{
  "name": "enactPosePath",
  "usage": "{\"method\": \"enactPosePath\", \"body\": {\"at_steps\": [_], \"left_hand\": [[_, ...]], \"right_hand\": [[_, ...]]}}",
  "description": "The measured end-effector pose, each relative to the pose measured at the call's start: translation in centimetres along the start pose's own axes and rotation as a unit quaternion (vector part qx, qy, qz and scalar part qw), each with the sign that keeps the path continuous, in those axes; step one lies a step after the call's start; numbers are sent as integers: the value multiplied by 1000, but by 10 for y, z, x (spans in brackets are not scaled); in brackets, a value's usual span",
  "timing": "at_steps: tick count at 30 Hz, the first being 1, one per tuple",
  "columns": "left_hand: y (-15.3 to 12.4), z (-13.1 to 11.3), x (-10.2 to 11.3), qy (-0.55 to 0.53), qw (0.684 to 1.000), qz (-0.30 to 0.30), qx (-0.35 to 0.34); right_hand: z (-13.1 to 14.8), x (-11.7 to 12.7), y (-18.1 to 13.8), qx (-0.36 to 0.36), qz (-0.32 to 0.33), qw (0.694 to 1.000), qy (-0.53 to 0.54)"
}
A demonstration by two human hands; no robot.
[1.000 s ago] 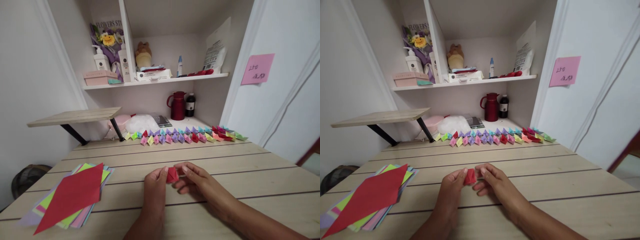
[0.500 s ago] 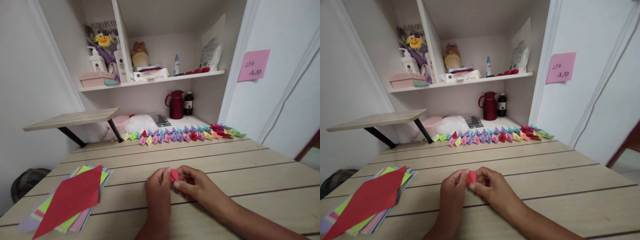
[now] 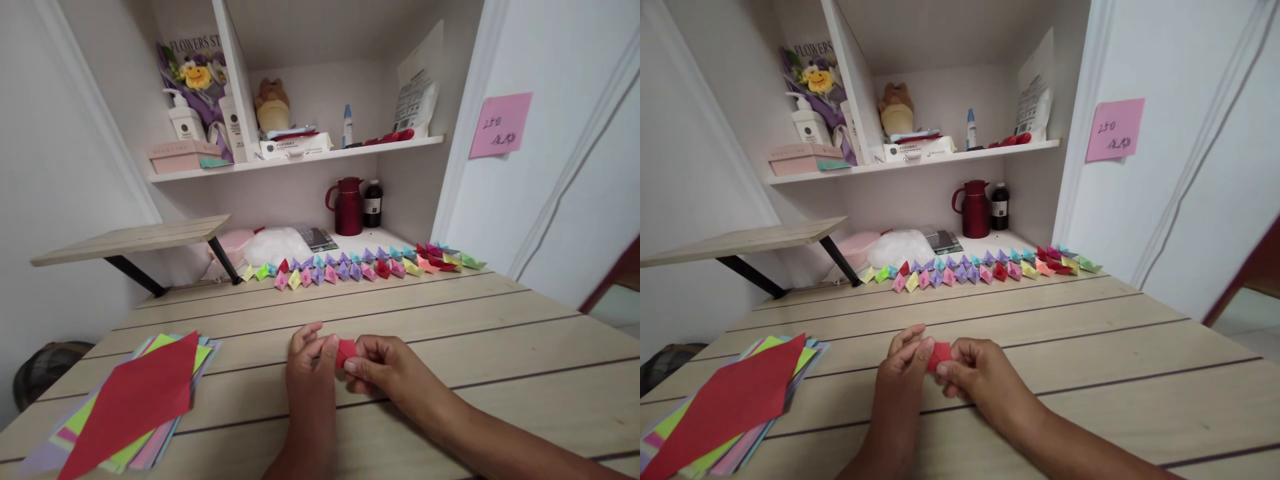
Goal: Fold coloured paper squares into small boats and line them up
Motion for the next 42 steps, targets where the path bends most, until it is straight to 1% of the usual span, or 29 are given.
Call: {"method": "enactPosePath", "body": {"at_steps": [2, 5, 8, 10, 12, 14, 16, 18, 20, 21, 23, 25, 26, 27, 28, 30, 32, 34, 36, 39, 40, 42], "left_hand": [[0, 1, 0, -24, 999, 21, 41], [-3, -2, -2, -84, 984, 110, 115], [-9, -5, -3, -176, 944, 197, 199], [-12, -6, -4, -232, 914, 228, 243], [-12, -6, -3, -259, 896, 237, 271], [-11, -4, -2, -262, 897, 218, 281], [-9, -2, -1, -252, 907, 185, 282], [-7, 0, 0, -232, 915, 163, 288], [-4, 1, 0, -204, 921, 146, 298], [-2, 2, 1, -186, 926, 135, 299], [0, 3, 2, -146, 940, 110, 288], [0, 2, 2, -109, 951, 109, 269], [0, 1, 1, -95, 954, 120, 258], [-1, 0, 0, -85, 957, 132, 245], [-3, 0, 0, -79, 959, 140, 234], [-5, 0, -1, -74, 964, 137, 215], [-6, 1, -1, -80, 968, 118, 206], [-5, 1, 0, -92, 972, 99, 195], [-3, -1, 2, -96, 977, 82, 170], [1, -7, 6, -70, 988, 65, 119], [2, -9, 7, -55, 991, 64, 103], [3, -11, 9, -21, 994, 73, 78]], "right_hand": [[5, 0, -1, 27, 6, 1000, 6], [14, -1, -3, 54, 20, 998, 6], [16, -3, -4, 47, 24, 999, 12], [14, -6, -4, 31, 28, 999, 31], [10, -7, -2, 14, 26, 999, 44], [6, -6, 1, 14, 13, 999, 26], [4, -3, 4, 43, -8, 998, -33], [4, 4, 7, 99, -35, 987, -119], [5, 12, 9, 176, -61, 960, -208], [7, 16, 10, 224, -72, 939, -252], [10, 22, 9, 326, -91, 878, -339], [13, 27, 6, 405, -107, 808, -414], [15, 29, 4, 431, -108, 779, -443], [17, 29, 2, 447, -105, 756, -466], [19, 29, 0, 457, -96, 740, -484], [21, 25, -4, 461, -69, 728, -502], [23, 21, -5, 451, -50, 737, -501], [22, 18, -3, 431, -47, 765, -477], [18, 19, 2, 391, -52, 819, -416], [12, 28, 15, 288, -73, 916, -270], [10, 30, 18, 245, -77, 941, -221], [8, 34, 23, 165, -64, 974, -141]]}}
Point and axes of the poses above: each hand's wrist, its own y-axis towards the middle knuckle, its own x-axis out of the back of the hand, z = x × y, the point moved 2 cm from there along y, towards the middle knuckle, and after that the axes turned 11 degrees about -z, right-handed, at the moved point
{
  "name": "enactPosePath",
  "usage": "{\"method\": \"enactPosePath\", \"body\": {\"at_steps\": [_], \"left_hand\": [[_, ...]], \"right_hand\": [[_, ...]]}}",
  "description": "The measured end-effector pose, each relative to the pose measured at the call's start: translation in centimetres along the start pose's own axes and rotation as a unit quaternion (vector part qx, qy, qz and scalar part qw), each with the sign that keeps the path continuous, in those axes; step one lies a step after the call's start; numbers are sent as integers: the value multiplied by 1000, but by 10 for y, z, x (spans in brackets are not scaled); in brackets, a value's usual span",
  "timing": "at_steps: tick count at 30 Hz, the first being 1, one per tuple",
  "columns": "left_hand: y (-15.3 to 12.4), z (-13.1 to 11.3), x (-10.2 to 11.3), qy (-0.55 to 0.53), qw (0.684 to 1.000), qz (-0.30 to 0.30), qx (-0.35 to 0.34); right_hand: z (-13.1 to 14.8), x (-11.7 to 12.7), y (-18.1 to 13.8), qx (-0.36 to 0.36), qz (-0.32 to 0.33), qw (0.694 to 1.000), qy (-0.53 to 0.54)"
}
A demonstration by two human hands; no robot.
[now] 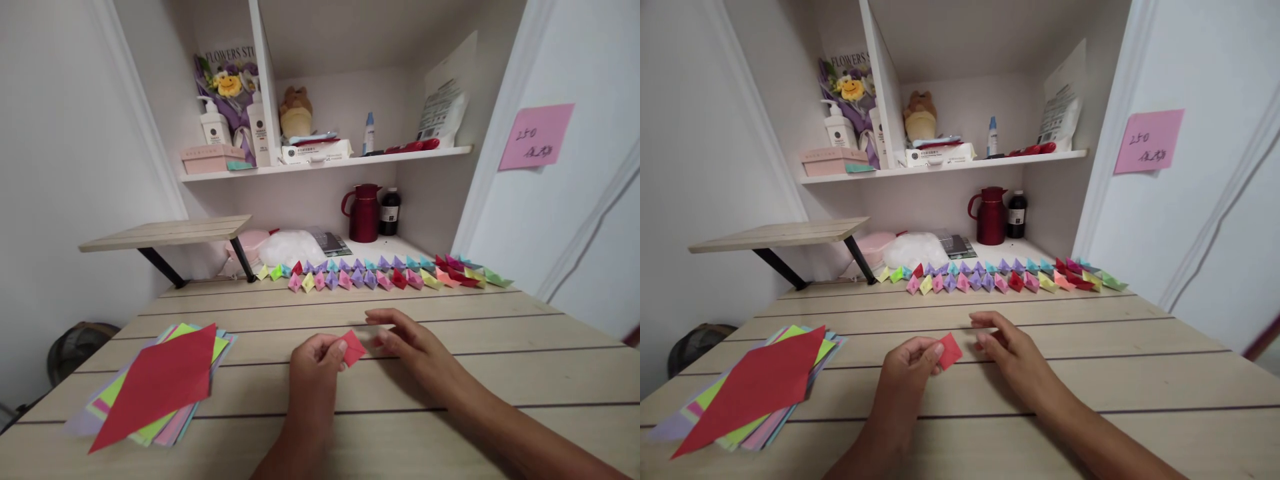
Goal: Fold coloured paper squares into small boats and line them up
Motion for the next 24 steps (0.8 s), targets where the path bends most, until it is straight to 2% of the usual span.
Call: {"method": "enactPosePath", "body": {"at_steps": [3, 5, 8, 14, 18, 24], "left_hand": [[-2, -2, 0, 58, 997, 15, -52], [-5, -4, -2, 99, 989, 23, -108], [-9, -7, -6, 135, 976, 31, -170], [-7, -1, -9, 51, 993, 19, -109], [-4, 5, -11, 49, 992, 41, -108], [-3, 6, -11, -7, 994, 79, -72]], "right_hand": [[5, -2, -1, -46, 50, 995, 69], [11, -4, -4, -35, 73, 995, 64], [17, -5, -8, -29, 70, 997, 28], [18, -7, -8, -96, 18, 989, 112], [21, -10, -9, -129, 12, 977, 170], [21, -12, -14, -173, 74, 945, 268]]}}
Point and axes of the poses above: each hand's wrist, its own y-axis towards the middle knuckle, its own x-axis out of the back of the hand, z = x × y, the point moved 2 cm from there along y, towards the middle knuckle, and after that the axes turned 11 degrees about -z, right-handed, at the moved point
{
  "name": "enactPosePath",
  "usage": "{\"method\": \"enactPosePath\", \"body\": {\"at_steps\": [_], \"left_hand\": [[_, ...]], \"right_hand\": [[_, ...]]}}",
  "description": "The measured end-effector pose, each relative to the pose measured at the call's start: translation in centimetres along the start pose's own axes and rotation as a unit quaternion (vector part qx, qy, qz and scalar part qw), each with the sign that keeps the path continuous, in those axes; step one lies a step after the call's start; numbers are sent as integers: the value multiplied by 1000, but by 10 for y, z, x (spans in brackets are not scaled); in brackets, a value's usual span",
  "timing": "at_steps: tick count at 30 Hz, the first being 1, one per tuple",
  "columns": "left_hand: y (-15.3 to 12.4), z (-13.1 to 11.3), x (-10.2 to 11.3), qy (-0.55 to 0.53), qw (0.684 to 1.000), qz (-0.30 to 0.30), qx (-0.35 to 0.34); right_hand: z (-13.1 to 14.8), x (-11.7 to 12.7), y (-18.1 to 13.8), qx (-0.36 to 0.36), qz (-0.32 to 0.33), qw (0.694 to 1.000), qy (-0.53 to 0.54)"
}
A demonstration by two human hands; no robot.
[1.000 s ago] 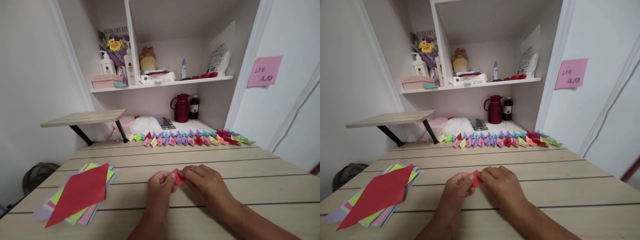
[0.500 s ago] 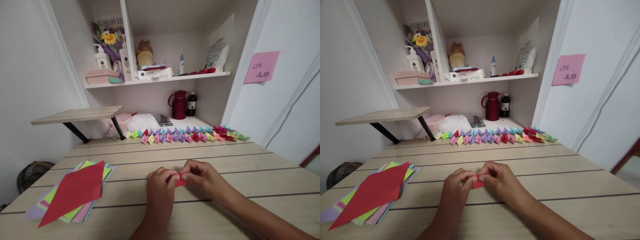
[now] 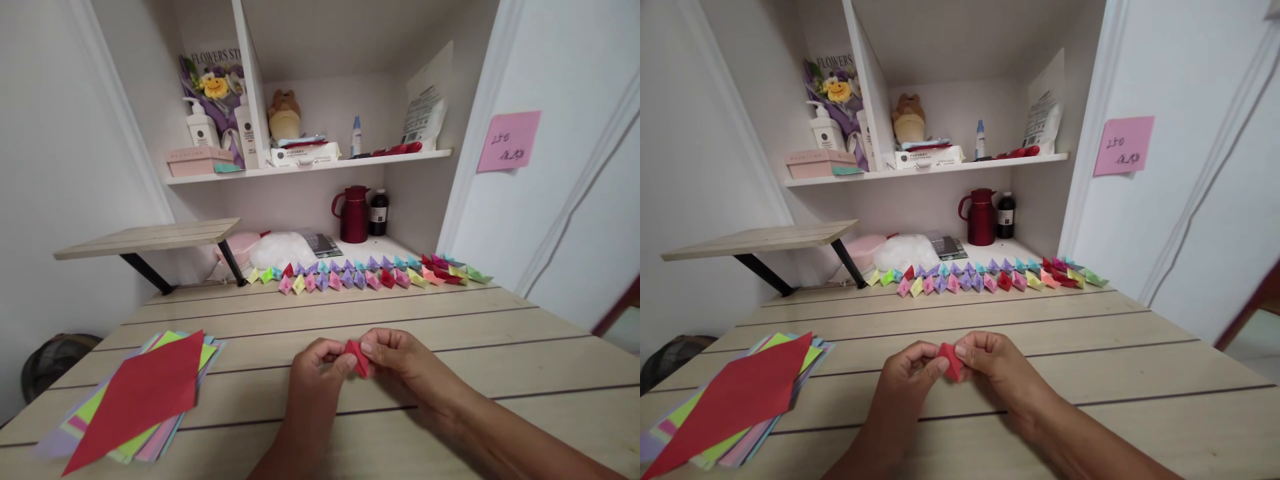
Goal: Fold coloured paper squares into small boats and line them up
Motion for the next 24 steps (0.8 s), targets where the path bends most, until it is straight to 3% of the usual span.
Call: {"method": "enactPosePath", "body": {"at_steps": [8, 13, 18, 21, 24], "left_hand": [[2, -4, 3, -45, 995, 91, 13], [7, 2, 6, 74, 996, 34, -30], [6, 2, 6, 165, 975, 7, -146], [6, 0, 7, 161, 975, -2, -154], [6, -1, 8, 141, 981, -1, -136]], "right_hand": [[-12, -5, 1, -77, 31, 990, 113], [-15, 2, 10, 42, -19, 998, -41], [-9, 9, 11, 174, -43, 955, -237], [-3, 11, 8, 186, -37, 936, -297], [0, 12, 8, 168, -28, 937, -305]]}}
Point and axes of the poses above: each hand's wrist, its own y-axis towards the middle knuckle, its own x-axis out of the back of the hand, z = x × y, the point moved 2 cm from there along y, towards the middle knuckle, and after that the axes turned 11 degrees about -z, right-handed, at the moved point
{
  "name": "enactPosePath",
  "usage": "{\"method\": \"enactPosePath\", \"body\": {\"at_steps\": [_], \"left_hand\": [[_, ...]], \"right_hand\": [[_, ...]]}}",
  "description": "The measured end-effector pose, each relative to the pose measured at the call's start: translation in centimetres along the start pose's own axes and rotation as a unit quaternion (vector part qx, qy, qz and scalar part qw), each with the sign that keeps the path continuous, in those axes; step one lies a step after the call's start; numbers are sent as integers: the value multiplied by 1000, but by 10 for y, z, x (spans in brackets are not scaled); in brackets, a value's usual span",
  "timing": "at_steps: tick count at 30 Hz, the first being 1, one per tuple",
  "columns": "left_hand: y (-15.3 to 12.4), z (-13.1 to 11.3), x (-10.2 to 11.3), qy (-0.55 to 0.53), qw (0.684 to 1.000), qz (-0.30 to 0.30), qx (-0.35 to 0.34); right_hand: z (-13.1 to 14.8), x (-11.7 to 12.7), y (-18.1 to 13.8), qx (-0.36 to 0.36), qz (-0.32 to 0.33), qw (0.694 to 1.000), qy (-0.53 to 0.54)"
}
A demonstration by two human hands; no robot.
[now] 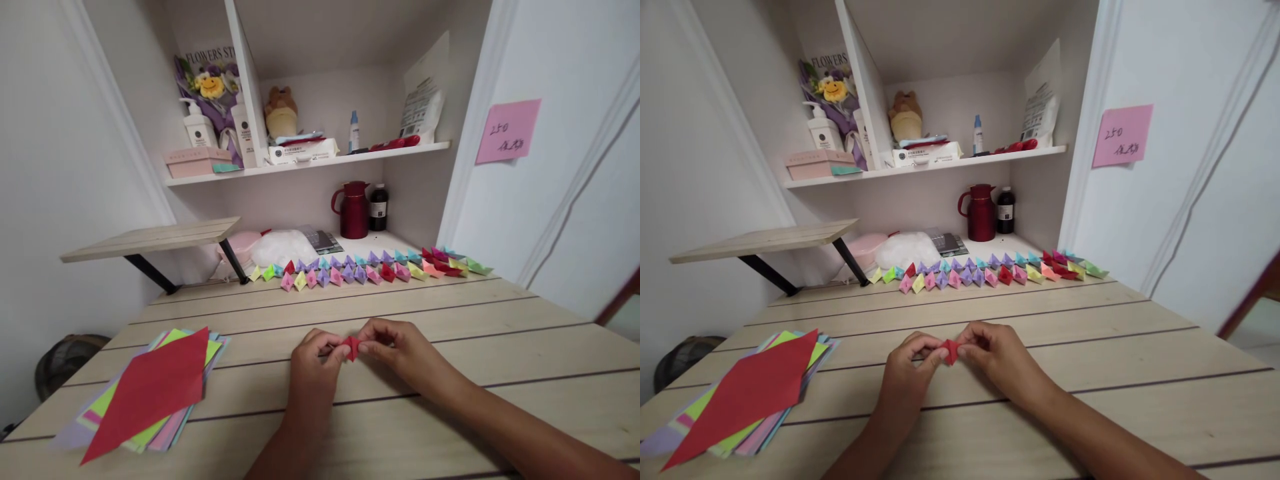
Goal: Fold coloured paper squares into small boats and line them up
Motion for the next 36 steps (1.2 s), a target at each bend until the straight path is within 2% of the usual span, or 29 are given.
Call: {"method": "enactPosePath", "body": {"at_steps": [4, 6, 9, 12, 15, 18, 23, 28, 32, 36], "left_hand": [[-1, -1, -1, -18, 1000, 3, 15], [-1, -1, -1, -50, 997, 0, 56], [-1, -1, 1, -102, 986, -32, 130], [0, -2, 4, -110, 979, -66, 159], [-1, -3, 4, -126, 976, -43, 171], [-2, -5, 1, -140, 976, -15, 166], [-2, -5, -1, -140, 977, 4, 163], [-4, -6, 0, -138, 975, -4, 176], [-6, -2, -1, -116, 972, -16, 204], [-5, 5, -1, -98, 976, -64, 186]], "right_hand": [[-4, -3, 1, -15, 5, 998, 60], [-8, -5, 1, -55, 5, 990, 133], [-15, -6, 2, -157, 5, 955, 251], [-19, -5, 2, -232, 8, 916, 328], [-21, -3, 2, -263, 14, 883, 388], [-21, -3, 1, -273, 18, 873, 405], [-19, -5, -1, -260, 20, 883, 390], [-15, -6, 0, -216, 0, 924, 315], [-10, -3, 2, -137, -34, 963, 228], [-2, -2, 0, -17, -48, 997, 61]]}}
Point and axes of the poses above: each hand's wrist, its own y-axis towards the middle knuckle, its own x-axis out of the back of the hand, z = x × y, the point moved 2 cm from there along y, towards the middle knuckle, and after that the axes turned 11 degrees about -z, right-handed, at the moved point
